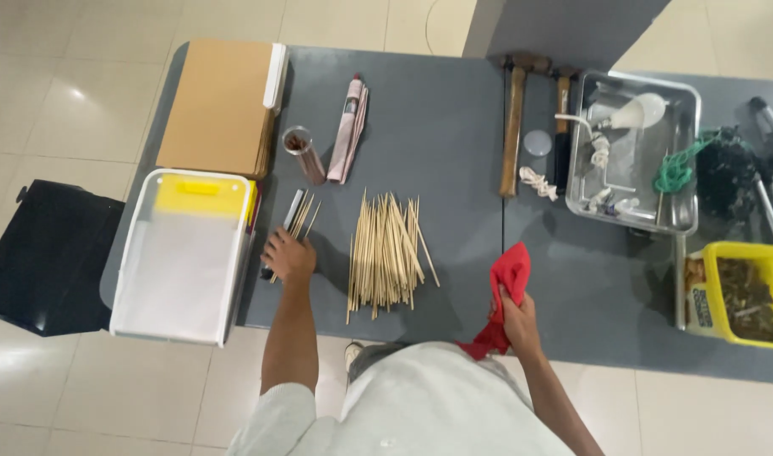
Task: Cleaning wooden skewers by wiping them with a red cloth on a workstation table.
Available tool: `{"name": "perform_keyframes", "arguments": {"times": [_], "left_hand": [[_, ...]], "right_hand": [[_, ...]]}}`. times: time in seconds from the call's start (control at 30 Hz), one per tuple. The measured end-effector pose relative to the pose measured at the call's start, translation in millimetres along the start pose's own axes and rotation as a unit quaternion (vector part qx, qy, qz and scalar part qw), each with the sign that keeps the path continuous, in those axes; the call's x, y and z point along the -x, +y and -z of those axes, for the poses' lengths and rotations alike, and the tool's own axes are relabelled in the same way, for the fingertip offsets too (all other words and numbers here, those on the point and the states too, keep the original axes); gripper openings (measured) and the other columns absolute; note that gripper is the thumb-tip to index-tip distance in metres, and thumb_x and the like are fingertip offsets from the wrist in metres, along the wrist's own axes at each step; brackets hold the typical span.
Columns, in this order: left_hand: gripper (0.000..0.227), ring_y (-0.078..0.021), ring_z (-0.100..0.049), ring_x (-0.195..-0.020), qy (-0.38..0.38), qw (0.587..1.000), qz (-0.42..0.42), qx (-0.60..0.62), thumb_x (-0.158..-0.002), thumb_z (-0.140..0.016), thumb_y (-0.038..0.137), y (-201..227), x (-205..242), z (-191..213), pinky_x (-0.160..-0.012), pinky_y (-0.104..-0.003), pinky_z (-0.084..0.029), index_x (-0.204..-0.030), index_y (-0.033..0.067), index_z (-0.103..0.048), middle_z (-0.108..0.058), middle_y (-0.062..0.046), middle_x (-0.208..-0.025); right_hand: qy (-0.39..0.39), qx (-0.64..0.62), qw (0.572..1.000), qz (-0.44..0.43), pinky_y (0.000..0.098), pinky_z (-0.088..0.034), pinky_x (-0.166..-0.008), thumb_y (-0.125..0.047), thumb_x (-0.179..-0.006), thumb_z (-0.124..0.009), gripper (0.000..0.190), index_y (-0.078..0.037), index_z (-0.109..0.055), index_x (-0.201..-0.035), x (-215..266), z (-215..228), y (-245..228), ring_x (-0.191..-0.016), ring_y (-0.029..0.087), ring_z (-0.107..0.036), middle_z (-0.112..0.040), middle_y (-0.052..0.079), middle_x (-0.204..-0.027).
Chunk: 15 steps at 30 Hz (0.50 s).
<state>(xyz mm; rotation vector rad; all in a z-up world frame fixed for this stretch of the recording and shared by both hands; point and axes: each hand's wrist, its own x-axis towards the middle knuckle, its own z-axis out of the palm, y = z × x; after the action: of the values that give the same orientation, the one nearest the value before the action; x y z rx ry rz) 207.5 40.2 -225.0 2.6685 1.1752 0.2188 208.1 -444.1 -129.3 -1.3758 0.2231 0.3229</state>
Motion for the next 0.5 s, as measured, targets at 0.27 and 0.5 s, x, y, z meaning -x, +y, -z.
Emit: {"name": "perform_keyframes", "arguments": {"times": [0.27, 0.5], "left_hand": [[0.038, -0.0370, -0.054, -0.117, 0.025, 0.998, 0.058, -0.029, -0.098, -0.064, 0.034, 3, 5, -5, -0.088, -0.055, -0.050, -0.127, 0.0109, -0.056, -0.055, -0.012, -0.123], [0.032, -0.0344, -0.055, -0.115, 0.070, 0.989, 0.117, -0.050, -0.097, -0.062, 0.025, -6, 2, -33, -0.088, -0.050, -0.050, -0.124, 0.0094, -0.058, -0.055, -0.012, -0.126]], "right_hand": [[-0.025, 0.133, 0.991, -0.015, 0.0336, -0.045, -0.060, -0.022, -0.106, -0.053, 0.024, -0.003, -0.057, -0.091, -19, 19, 1, -0.064, 0.014, -0.051, -0.056, 0.004, -0.073], [-0.060, 0.173, 0.983, -0.036, 0.0330, -0.048, -0.061, -0.024, -0.105, -0.055, 0.027, -0.002, -0.057, -0.089, -28, 20, -3, -0.064, 0.014, -0.054, -0.058, 0.004, -0.073]]}}
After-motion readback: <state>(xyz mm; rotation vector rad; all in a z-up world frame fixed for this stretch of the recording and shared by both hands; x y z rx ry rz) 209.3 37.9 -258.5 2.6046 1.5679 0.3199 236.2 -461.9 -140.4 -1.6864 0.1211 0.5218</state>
